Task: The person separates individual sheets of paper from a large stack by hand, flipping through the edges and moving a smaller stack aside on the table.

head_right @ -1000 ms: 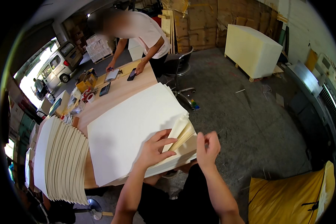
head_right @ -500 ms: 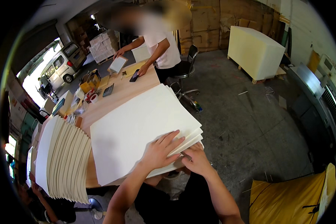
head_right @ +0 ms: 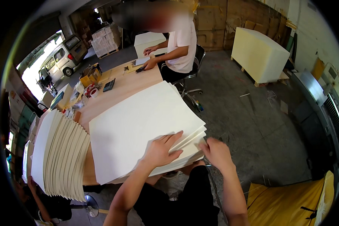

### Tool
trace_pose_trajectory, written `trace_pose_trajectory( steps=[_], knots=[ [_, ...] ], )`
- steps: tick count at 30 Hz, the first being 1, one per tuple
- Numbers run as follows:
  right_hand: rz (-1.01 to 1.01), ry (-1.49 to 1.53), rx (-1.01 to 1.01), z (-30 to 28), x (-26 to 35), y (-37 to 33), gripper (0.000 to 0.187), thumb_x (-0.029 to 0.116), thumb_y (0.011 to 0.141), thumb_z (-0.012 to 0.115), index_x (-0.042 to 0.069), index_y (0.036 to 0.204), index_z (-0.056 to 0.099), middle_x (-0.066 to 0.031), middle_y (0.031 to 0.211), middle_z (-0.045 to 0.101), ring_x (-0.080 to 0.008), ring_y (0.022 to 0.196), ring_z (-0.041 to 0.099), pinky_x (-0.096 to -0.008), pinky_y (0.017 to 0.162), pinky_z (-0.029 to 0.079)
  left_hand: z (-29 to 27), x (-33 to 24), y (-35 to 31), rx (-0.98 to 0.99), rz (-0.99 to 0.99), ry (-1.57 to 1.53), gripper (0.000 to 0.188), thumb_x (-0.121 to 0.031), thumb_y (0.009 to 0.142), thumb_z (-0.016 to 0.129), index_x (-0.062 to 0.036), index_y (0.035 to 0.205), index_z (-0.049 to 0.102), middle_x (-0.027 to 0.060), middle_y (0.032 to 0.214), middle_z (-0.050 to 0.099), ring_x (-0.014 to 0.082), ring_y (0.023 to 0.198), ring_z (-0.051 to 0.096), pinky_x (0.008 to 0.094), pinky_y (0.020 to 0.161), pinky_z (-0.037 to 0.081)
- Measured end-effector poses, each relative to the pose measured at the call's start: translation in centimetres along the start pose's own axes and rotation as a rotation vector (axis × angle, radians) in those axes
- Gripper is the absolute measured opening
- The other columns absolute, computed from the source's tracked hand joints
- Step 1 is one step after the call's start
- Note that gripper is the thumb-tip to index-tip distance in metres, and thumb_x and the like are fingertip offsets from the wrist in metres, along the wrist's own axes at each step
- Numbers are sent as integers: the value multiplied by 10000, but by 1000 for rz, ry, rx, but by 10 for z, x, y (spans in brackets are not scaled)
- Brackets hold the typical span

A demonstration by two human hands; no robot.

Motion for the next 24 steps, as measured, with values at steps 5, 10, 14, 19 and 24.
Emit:
trace_pose_trajectory(
  steps=[5, 10, 14, 19, 24],
  knots=[
    [-169, 139, -119, 14, 50, 15, 465, 390, 993, 673, -5, 794, 528, -198, 730, 627, -391, 660, 629, -442, 619, 500, -5, 2, 1, -127, 108, -43, 530, -170, 936, 675, -157, 1458, 584, 135, 1380, 615, 339, 1086, 688, 426, 881, 592],
    [159, 1126, 38, 18, 29, 24, 443, 367, 1015, 663, 19, 790, 507, -55, 659, 559, -128, 609, 586, -320, 560, 452, -8, 4, -2, -76, 73, -198, 430, 0, 934, 636, -197, 1306, 721, 159, 1471, 564, 322, 1189, 670, 405, 983, 568],
    [12, 590, -72, 29, 28, 25, 419, 333, 1034, 661, 91, 732, 502, 5, 629, 547, -85, 582, 560, -252, 524, 433, -2, 11, -1, -88, 23, -302, 364, 27, 930, 634, -174, 1198, 777, 159, 1477, 560, 314, 1197, 673, 388, 983, 566],
    [206, 944, 9, 22, 37, 23, 417, 299, 1027, 646, 86, 692, 518, 2, 620, 550, -81, 539, 546, -254, 497, 402, 1, 12, 0, -105, 27, -306, 327, -18, 904, 675, -193, 1155, 789, 151, 1460, 578, 319, 1172, 688, 398, 967, 578],
    [244, 1146, 104, 19, 34, 29, 414, 304, 1034, 625, 88, 692, 537, -7, 617, 556, -117, 535, 572, -267, 494, 415, 0, 13, 1, -68, 37, -245, 333, -172, 850, 799, -215, 1180, 786, 151, 1467, 569, 332, 1187, 680, 418, 991, 570]
  ],
)
Point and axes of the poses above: each hand's wrist, its own y-axis towards the middle knuckle, its own z-axis out of the palm, x = y × z, the point moved 2 cm from there along y, towards the middle knuckle
